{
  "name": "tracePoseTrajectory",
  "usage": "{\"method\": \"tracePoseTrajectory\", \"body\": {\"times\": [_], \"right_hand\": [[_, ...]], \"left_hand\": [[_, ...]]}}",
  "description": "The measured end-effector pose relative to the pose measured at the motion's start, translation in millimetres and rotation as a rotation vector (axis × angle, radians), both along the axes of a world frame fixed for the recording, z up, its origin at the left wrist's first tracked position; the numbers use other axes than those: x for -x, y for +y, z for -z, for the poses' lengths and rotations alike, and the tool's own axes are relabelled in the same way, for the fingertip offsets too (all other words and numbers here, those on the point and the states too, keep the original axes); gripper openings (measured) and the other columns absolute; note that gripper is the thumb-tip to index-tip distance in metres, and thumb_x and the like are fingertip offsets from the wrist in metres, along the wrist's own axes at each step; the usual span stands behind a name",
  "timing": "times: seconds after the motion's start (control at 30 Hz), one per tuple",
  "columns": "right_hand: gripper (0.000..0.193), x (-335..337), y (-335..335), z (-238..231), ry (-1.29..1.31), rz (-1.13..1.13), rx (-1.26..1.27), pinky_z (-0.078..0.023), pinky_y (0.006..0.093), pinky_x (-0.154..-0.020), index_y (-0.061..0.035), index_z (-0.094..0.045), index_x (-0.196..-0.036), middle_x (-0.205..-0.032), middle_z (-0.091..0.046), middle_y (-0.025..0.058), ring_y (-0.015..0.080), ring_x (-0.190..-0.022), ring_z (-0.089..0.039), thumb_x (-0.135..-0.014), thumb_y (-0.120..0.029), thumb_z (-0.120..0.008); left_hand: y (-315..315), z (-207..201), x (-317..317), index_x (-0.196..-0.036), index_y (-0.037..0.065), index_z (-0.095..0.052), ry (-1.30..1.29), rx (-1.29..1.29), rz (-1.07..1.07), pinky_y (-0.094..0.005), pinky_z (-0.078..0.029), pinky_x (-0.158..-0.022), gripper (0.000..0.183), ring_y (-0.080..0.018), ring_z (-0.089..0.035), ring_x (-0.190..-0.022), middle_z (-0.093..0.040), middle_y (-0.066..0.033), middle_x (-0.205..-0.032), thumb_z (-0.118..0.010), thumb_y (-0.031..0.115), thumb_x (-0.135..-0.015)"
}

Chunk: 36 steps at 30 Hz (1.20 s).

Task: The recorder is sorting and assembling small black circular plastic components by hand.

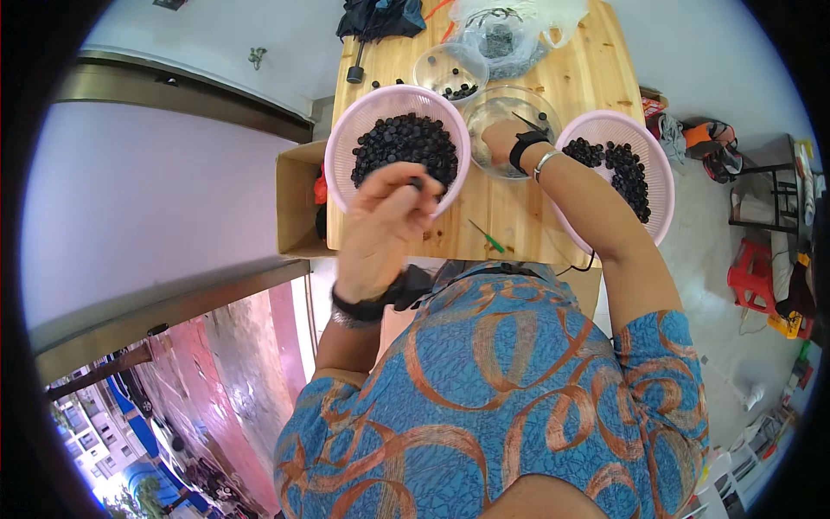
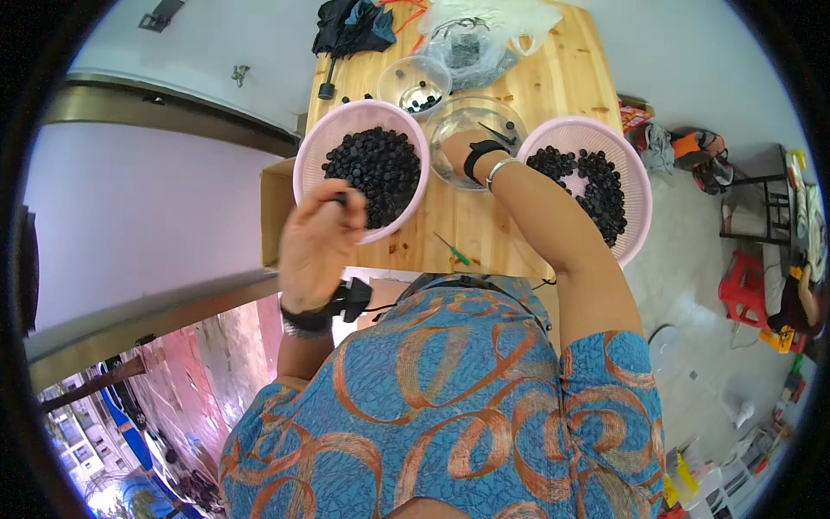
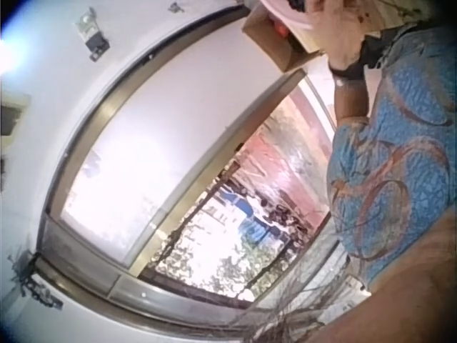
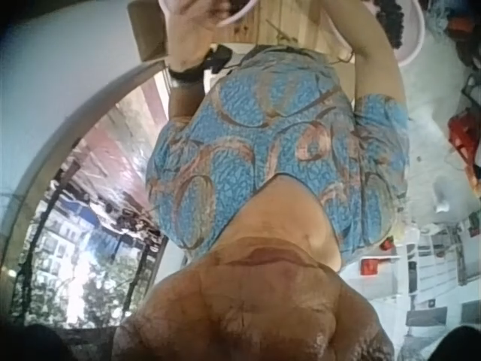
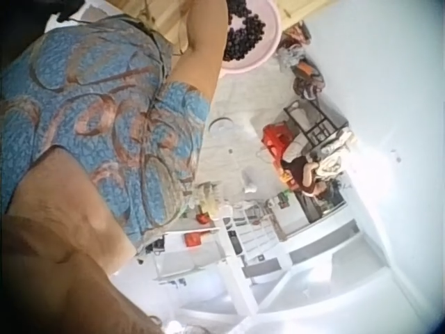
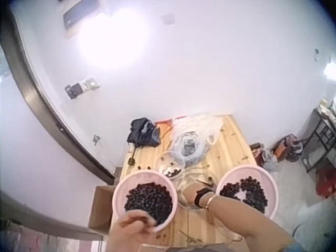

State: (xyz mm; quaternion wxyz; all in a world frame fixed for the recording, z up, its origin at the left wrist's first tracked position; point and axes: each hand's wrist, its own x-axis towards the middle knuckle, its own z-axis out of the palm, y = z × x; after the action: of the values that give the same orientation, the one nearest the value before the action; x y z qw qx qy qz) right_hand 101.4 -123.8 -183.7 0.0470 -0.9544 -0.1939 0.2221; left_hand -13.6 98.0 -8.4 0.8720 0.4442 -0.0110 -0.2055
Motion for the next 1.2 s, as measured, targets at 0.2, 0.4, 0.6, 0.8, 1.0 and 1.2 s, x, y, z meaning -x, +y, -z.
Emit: {"method": "tracePoseTrajectory", "body": {"times": [0.2, 0.4, 0.6, 0.8, 1.0, 1.2], "right_hand": [[0.020, 10, 18, 10, -0.028, 0.056, -0.060, -0.049, 0.0404, -0.075, -0.0061, -0.066, -0.088, -0.089, -0.065, 0.0175, 0.0336, -0.086, -0.062, -0.070, -0.007, -0.059], [0.017, 5, 13, 9, -0.102, 0.119, -0.107, -0.049, 0.0421, -0.070, 0.0001, -0.066, -0.081, -0.085, -0.063, 0.0225, 0.0362, -0.080, -0.062, -0.072, -0.008, -0.054], [0.015, 5, -22, 30, -0.259, 0.267, -0.344, -0.048, 0.0419, -0.066, -0.0070, -0.067, -0.079, -0.080, -0.063, 0.0179, 0.0348, -0.073, -0.061, -0.074, -0.017, -0.057], [0.012, 22, -37, -18, -0.028, 0.617, -0.839, -0.047, 0.0305, -0.058, -0.0026, -0.063, -0.076, -0.065, -0.062, 0.0109, 0.0208, -0.059, -0.059, -0.070, -0.013, -0.066], [0.011, 38, -46, -43, 0.072, 0.783, -1.184, -0.043, 0.0208, -0.052, -0.0010, -0.062, -0.076, -0.063, -0.057, 0.0016, 0.0074, -0.056, -0.052, -0.075, -0.011, -0.067], [0.018, 50, -44, -64, 0.106, 0.814, -1.308, -0.042, 0.0177, -0.054, -0.0020, -0.063, -0.088, -0.071, -0.057, -0.0018, 0.0042, -0.059, -0.050, -0.085, -0.020, -0.060]], "left_hand": [[55, -44, 7, -0.109, -0.001, -0.050, -0.398, -0.047, -0.360, -0.0249, -0.044, -0.068, 0.024, -0.0140, -0.052, -0.078, -0.056, -0.0131, -0.098, -0.051, 0.008, -0.087], [45, -20, 7, -0.109, -0.001, -0.051, -0.268, -0.117, -0.204, -0.0243, -0.044, -0.069, 0.023, -0.0145, -0.054, -0.078, -0.059, -0.0132, -0.096, -0.053, 0.007, -0.087], [10, 0, -4, -0.110, 0.000, -0.053, -0.113, -0.147, -0.012, -0.0227, -0.046, -0.070, 0.023, -0.0110, -0.057, -0.081, -0.061, -0.0105, -0.099, -0.051, 0.006, -0.088], [-17, 22, -16, -0.111, 0.002, -0.055, -0.030, -0.055, 0.124, -0.0220, -0.047, -0.071, 0.022, -0.0090, -0.057, -0.080, -0.061, -0.0078, -0.097, -0.052, 0.006, -0.089], [-36, 35, -26, -0.112, 0.000, -0.053, 0.009, 0.021, 0.205, -0.0227, -0.048, -0.070, 0.023, -0.0117, -0.058, -0.082, -0.061, -0.0111, -0.099, -0.050, 0.006, -0.090], [-45, 44, -35, -0.112, 0.001, -0.053, 0.036, 0.045, 0.239, -0.0208, -0.049, -0.068, 0.023, -0.0113, -0.059, -0.081, -0.061, -0.0104, -0.099, -0.051, 0.007, -0.090]]}}
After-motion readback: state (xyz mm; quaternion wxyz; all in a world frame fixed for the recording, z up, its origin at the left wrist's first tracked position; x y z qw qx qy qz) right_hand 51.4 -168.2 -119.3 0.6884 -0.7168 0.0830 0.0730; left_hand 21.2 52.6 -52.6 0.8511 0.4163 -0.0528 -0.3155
